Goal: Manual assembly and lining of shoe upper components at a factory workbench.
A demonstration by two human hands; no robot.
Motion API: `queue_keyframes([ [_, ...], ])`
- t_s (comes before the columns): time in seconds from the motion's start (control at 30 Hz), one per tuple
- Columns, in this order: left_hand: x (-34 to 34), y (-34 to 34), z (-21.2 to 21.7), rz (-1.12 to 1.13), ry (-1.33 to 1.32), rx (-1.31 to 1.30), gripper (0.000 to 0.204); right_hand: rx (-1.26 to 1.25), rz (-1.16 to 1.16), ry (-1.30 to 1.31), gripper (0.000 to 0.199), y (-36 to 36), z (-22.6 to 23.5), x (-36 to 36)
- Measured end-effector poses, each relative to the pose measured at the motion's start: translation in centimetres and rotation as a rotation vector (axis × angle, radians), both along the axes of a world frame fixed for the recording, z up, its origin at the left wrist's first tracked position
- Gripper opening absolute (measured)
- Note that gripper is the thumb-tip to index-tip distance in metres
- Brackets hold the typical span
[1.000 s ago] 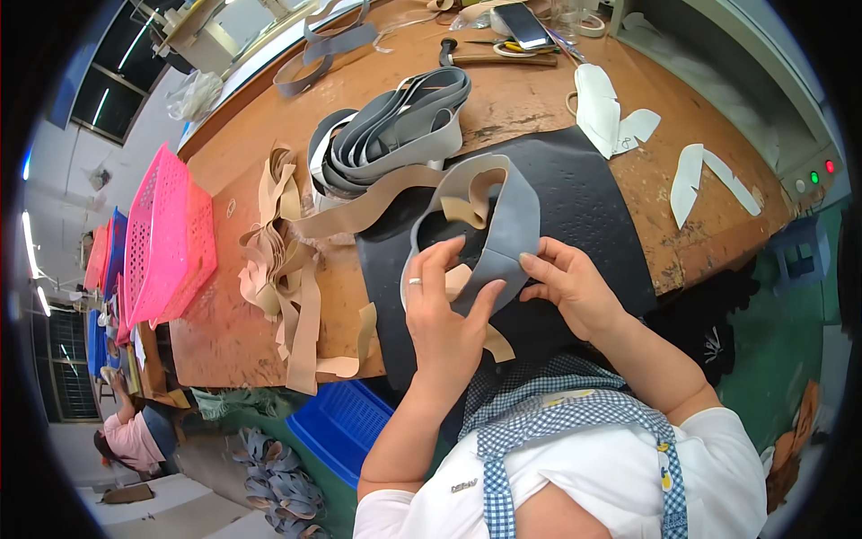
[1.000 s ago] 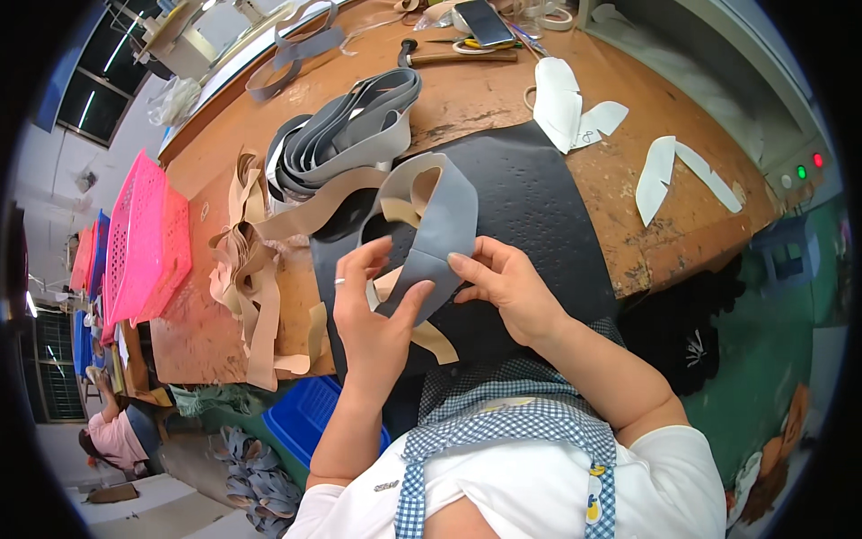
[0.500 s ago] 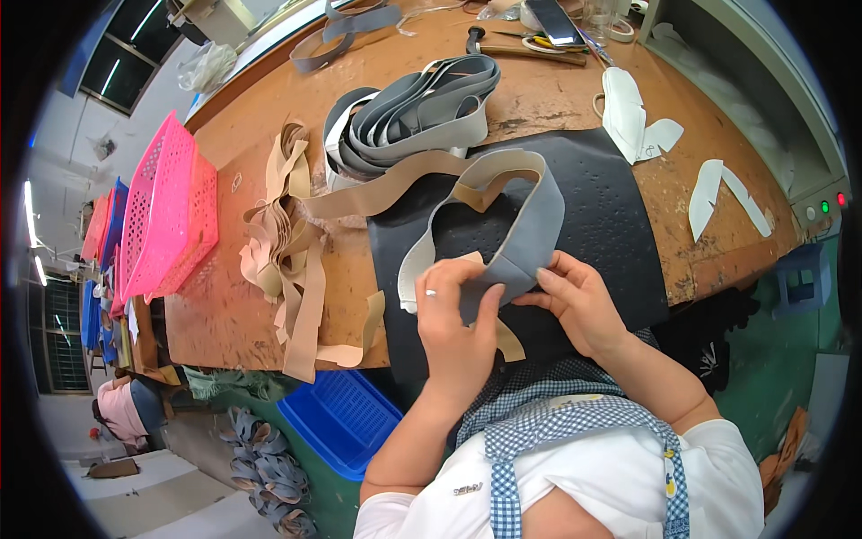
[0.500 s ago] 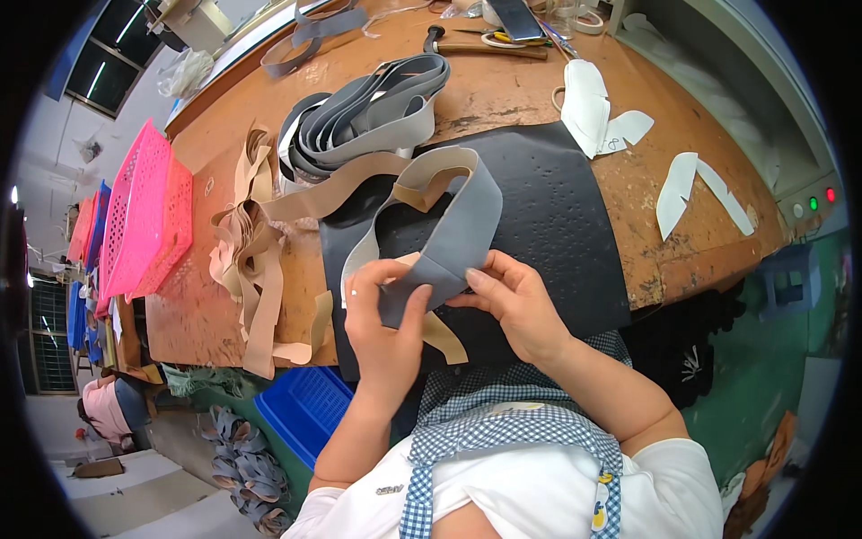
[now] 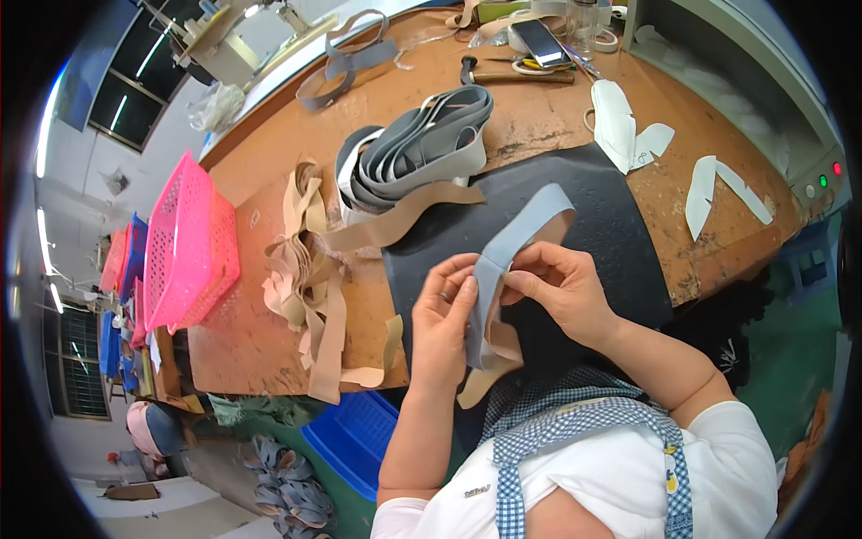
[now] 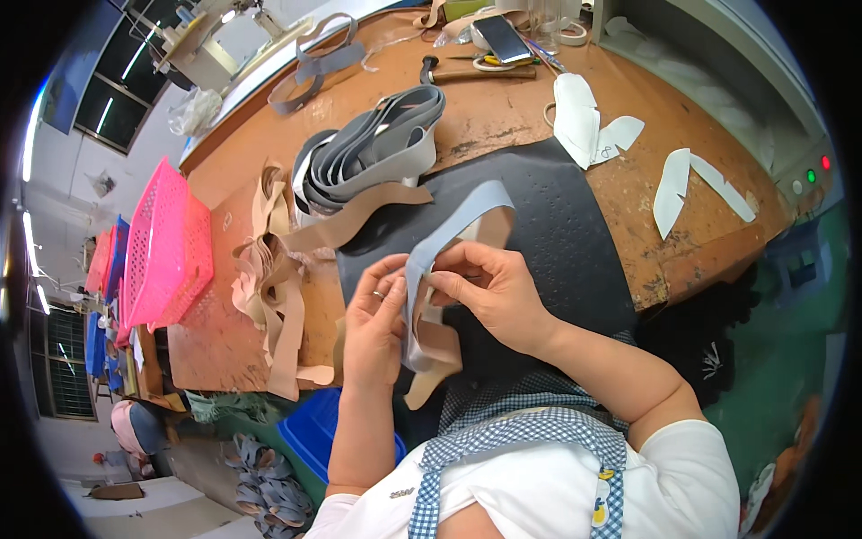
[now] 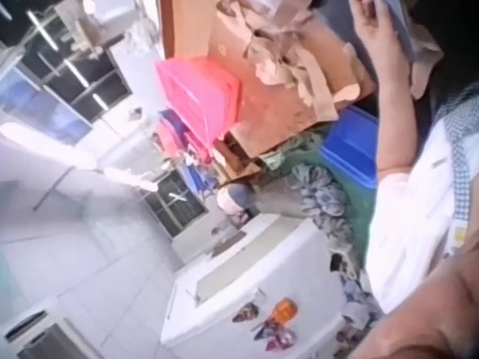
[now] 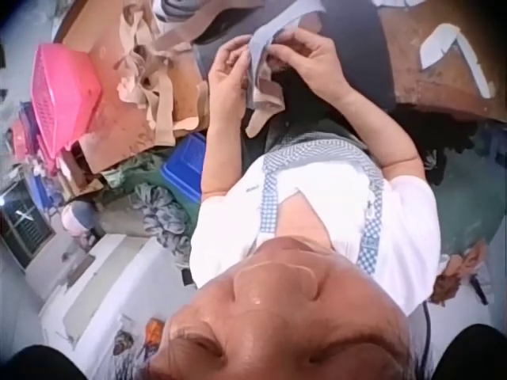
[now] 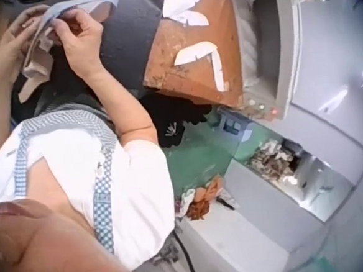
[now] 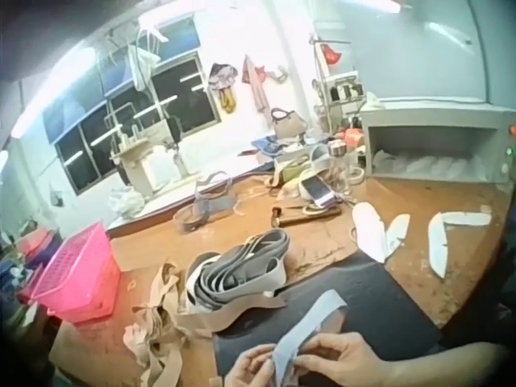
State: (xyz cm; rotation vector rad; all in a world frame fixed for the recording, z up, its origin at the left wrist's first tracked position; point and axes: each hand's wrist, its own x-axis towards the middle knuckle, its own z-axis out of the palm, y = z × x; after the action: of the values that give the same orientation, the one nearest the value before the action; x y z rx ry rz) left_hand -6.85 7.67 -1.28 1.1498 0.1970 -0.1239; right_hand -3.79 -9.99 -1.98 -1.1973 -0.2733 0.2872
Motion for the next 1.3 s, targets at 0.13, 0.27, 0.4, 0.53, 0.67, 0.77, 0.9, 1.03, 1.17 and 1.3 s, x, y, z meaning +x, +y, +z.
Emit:
queue_keyframes([
  [0.13,0.1,-0.2,-0.3,-0.086,0.07,-0.068,0.033,-0.055,-0.051,-0.089,0.014,0.7,-0.4,0.4],
  [0.27,0.0,-0.9,0.6,-0.149,-0.003,0.228,0.038,-0.306,-0.134,-0.359,0.011,0.9,-0.2,0.5],
  [0.4,0.2,-0.5,0.3,-0.245,-0.137,0.404,0.038,-0.549,-0.109,-0.681,0.007,0.0,0.3,1.2],
  [0.53,1.3,1.9,-0.8,-0.16,-0.017,0.347,0.033,-0.597,0.172,-0.625,0.008,-1.8,1.4,1.7],
  [0.67,1.1,2.4,0.2,-0.112,-0.014,0.42,0.031,-0.388,0.323,-0.124,0.018,-3.5,1.1,1.5],
  [0.77,0.4,0.0,1.8,-0.117,-0.104,0.702,0.037,-0.415,0.162,0.082,0.026,-2.5,1.7,1.3],
  [0.9,0.3,-1.4,2.3,-0.117,-0.362,0.963,0.039,-0.43,0.112,0.079,0.027,-2.7,2.2,1.4],
  [1.03,2.7,3.2,5.4,-0.005,-0.193,1.049,0.028,-0.177,0.794,0.025,0.03,-7.5,3.6,1.9],
  [1.17,6.4,11.3,5.5,0.442,-0.238,1.18,0.034,0.374,0.949,-0.553,0.013,-18.1,2.5,3.1],
  [1.3,6.4,7.1,9.9,0.408,-0.29,1.036,0.037,0.059,-0.278,0.168,0.026,-17.5,5.8,-1.2],
])
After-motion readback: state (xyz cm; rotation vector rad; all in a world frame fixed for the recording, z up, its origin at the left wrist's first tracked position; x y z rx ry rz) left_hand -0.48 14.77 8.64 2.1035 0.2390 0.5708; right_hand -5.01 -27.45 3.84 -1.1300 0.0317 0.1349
